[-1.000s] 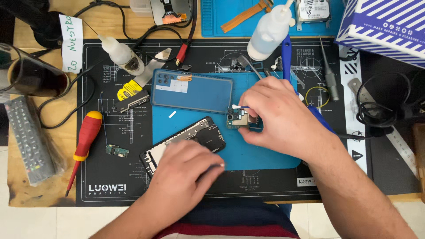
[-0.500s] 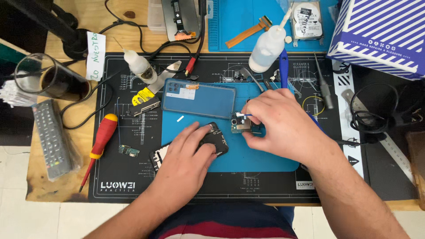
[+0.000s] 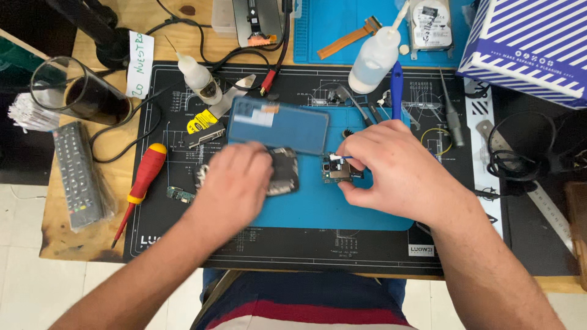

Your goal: The person cleans a small electronic circuit board using a cotton swab and a liquid from a squeeze bottle. They repeatedly apply the liquid and wipe various areas of the board, then use a small brush to clean further. The person handles the board and tools with both hands on a cluttered workbench.

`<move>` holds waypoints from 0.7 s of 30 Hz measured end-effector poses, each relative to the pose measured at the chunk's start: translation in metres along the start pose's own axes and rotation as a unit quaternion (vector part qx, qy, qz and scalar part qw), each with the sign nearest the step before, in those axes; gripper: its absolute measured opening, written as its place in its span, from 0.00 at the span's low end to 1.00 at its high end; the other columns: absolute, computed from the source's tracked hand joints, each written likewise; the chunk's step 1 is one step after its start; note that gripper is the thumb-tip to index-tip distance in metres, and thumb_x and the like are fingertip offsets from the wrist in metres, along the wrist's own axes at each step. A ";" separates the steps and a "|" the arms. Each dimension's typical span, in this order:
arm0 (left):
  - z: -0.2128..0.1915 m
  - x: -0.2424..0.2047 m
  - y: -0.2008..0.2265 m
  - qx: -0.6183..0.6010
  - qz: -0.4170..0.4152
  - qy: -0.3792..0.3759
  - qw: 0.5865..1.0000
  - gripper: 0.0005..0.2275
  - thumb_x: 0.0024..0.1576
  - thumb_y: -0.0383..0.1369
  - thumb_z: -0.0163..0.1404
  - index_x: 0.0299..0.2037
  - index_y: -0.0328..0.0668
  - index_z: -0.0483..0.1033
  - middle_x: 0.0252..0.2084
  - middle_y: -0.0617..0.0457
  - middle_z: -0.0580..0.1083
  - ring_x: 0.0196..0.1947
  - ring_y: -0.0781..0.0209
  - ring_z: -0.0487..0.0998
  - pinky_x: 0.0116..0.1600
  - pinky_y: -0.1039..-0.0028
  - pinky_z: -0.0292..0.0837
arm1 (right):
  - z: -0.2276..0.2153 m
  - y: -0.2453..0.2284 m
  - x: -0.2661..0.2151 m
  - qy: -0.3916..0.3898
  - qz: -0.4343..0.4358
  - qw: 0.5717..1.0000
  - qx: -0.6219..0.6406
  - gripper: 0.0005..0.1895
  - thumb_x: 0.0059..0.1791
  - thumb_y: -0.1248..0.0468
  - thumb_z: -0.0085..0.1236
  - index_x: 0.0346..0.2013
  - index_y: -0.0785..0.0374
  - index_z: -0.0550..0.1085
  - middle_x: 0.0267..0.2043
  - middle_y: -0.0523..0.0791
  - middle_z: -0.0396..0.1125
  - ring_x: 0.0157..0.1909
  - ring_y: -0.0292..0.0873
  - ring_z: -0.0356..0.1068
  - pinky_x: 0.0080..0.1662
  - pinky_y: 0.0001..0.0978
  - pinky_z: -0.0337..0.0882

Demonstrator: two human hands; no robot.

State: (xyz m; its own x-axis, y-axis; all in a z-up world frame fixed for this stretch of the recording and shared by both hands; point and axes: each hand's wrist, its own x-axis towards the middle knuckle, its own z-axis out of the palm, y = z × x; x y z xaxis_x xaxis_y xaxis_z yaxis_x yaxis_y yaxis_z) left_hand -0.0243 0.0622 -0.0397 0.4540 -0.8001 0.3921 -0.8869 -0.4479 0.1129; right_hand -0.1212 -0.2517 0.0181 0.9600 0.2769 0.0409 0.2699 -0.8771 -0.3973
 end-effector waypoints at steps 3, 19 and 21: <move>-0.001 0.004 -0.021 0.006 -0.028 0.030 0.999 0.05 0.74 0.29 0.51 0.51 0.34 0.74 0.57 0.37 0.78 0.51 0.37 0.76 0.61 0.50 0.73 | -0.005 -0.005 -0.001 -0.017 0.004 1.000 0.016 0.17 0.46 0.57 0.76 0.33 0.50 0.71 0.30 0.33 0.65 0.36 0.43 0.69 0.56 0.44 0.66; -0.028 0.032 -0.007 -0.097 -0.087 0.029 0.991 0.03 0.74 0.32 0.54 0.48 0.44 0.76 0.50 0.51 0.78 0.51 0.44 0.76 0.56 0.53 0.68 | 0.012 -0.033 0.001 -0.044 -0.082 0.996 -0.013 0.21 0.48 0.56 0.75 0.31 0.52 0.65 0.33 0.39 0.67 0.41 0.51 0.69 0.51 0.48 0.65; -0.029 0.039 -0.005 -0.133 -0.095 0.020 0.986 0.03 0.73 0.31 0.52 0.47 0.45 0.76 0.46 0.52 0.77 0.47 0.42 0.74 0.53 0.51 0.66 | 0.008 -0.030 0.002 -0.058 -0.062 0.996 -0.003 0.24 0.46 0.55 0.76 0.29 0.51 0.63 0.31 0.38 0.66 0.39 0.50 0.68 0.49 0.46 0.64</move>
State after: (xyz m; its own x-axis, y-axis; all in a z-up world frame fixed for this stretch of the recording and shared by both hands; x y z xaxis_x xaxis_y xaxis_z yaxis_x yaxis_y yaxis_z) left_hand -0.0043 0.0453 0.0013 0.6155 -0.6928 0.3757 -0.7792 -0.4637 0.4216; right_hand -0.1279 -0.2219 0.0229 0.9045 0.4261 -0.0165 0.3864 -0.8353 -0.3910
